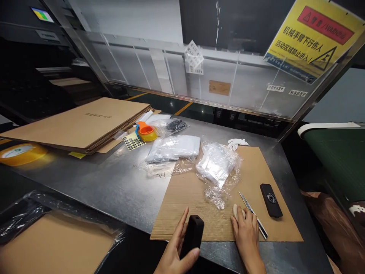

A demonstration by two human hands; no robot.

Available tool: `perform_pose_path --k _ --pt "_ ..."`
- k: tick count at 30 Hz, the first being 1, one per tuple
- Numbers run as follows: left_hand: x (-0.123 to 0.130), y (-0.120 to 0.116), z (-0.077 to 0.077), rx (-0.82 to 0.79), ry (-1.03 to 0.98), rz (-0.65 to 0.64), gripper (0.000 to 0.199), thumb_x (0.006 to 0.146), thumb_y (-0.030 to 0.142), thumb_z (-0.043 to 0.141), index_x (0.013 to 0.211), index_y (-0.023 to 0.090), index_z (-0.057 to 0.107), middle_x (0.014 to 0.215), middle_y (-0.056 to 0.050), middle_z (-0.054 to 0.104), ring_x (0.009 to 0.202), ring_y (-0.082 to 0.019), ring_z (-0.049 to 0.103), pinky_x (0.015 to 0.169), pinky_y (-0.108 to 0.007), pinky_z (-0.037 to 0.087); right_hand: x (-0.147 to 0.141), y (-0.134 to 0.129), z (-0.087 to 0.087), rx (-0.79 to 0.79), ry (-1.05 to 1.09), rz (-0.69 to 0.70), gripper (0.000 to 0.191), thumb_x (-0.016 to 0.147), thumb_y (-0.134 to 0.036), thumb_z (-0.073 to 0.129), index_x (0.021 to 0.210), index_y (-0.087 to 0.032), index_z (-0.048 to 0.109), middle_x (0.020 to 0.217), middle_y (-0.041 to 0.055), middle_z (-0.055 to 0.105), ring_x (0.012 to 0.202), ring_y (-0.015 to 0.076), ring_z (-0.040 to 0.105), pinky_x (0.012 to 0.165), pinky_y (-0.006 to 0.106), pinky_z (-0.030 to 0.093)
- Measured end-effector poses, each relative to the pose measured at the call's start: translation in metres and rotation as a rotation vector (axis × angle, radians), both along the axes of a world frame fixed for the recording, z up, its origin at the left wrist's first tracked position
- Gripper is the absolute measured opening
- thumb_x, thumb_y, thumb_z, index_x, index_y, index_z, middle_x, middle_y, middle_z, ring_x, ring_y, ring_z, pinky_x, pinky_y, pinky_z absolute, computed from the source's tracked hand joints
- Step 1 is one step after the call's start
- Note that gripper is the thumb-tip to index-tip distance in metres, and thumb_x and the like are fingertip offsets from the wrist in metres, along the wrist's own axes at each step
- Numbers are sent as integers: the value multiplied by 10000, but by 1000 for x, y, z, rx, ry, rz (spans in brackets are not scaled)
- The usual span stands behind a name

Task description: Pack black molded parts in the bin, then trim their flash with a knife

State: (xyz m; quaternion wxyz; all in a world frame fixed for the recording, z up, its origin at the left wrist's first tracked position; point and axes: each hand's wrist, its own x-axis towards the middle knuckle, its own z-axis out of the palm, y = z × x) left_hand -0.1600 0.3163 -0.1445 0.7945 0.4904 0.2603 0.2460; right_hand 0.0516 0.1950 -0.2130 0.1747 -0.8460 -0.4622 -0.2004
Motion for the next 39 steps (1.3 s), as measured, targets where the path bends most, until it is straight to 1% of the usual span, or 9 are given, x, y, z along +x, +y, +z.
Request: perform_pose_path --k 3,9,13,17,22,26,30,34,39 --pt "-2 -4 -3 344 151 95 785 620 270 749 1320 166 409 1312 -128 468 1256 -304 361 1080 -374 222 -15 4 17 75 87 18 400 879 -422 437 1117 -141 593 1030 165 563 951 305 509 771 508 460" --pt "-4 -9 -6 526 219 28 695 635 231 715 1285 199 470 1226 -119 538 1147 -317 480 995 -394 364 -70 7 84 270 709 439 226 881 -261 484 1088 -225 568 1084 77 552 918 173 588 736 248 513" --pt "-8 -15 -11 631 188 2 712 645 185 700 1310 200 444 1168 -124 565 1054 -287 548 937 -345 425 -81 11 102 219 874 620 197 869 -213 494 1052 -224 564 1025 62 564 813 136 596 683 208 500" --pt "-13 -16 -13 727 164 -25 702 680 195 663 1333 220 404 1147 -104 563 1007 -253 571 880 -314 471 -79 12 104 183 951 633 185 860 -197 503 1032 -239 560 1005 52 561 887 151 577 706 215 481" --pt "-18 -12 -13 864 196 -166 786 694 125 603 1387 264 259 1157 -79 532 993 -205 576 841 -269 500 -80 8 104 177 1037 614 97 853 -201 514 931 -237 559 969 36 571 809 130 573 691 211 465" --pt "-18 -10 -14 896 209 -162 807 699 139 611 1391 283 222 1128 -73 533 969 -204 587 840 -276 506 -81 7 102 200 1047 561 62 848 -210 531 786 -220 535 952 29 585 815 135 576 709 212 453" --pt "-17 -8 -14 930 211 -186 830 716 147 609 1406 304 174 1157 -82 525 993 -216 583 848 -284 501 -80 9 101 187 1038 590 138 858 -187 513 969 -249 566 1019 37 581 877 139 579 723 208 457" --pt "-16 -8 -15 816 223 -187 782 710 201 642 1390 283 266 1142 -94 548 984 -240 587 842 -307 501 -79 11 96 182 1098 542 48 857 -221 521 828 -213 557 974 37 588 862 138 575 744 215 442" --pt "-12 -4 -17 477 163 -160 697 666 311 705 1307 232 445 1212 -123 542 1129 -307 496 978 -416 390 -78 15 82 272 1329 385 171 853 -324 537 754 -187 510 966 60 599 884 156 565 748 238 439"
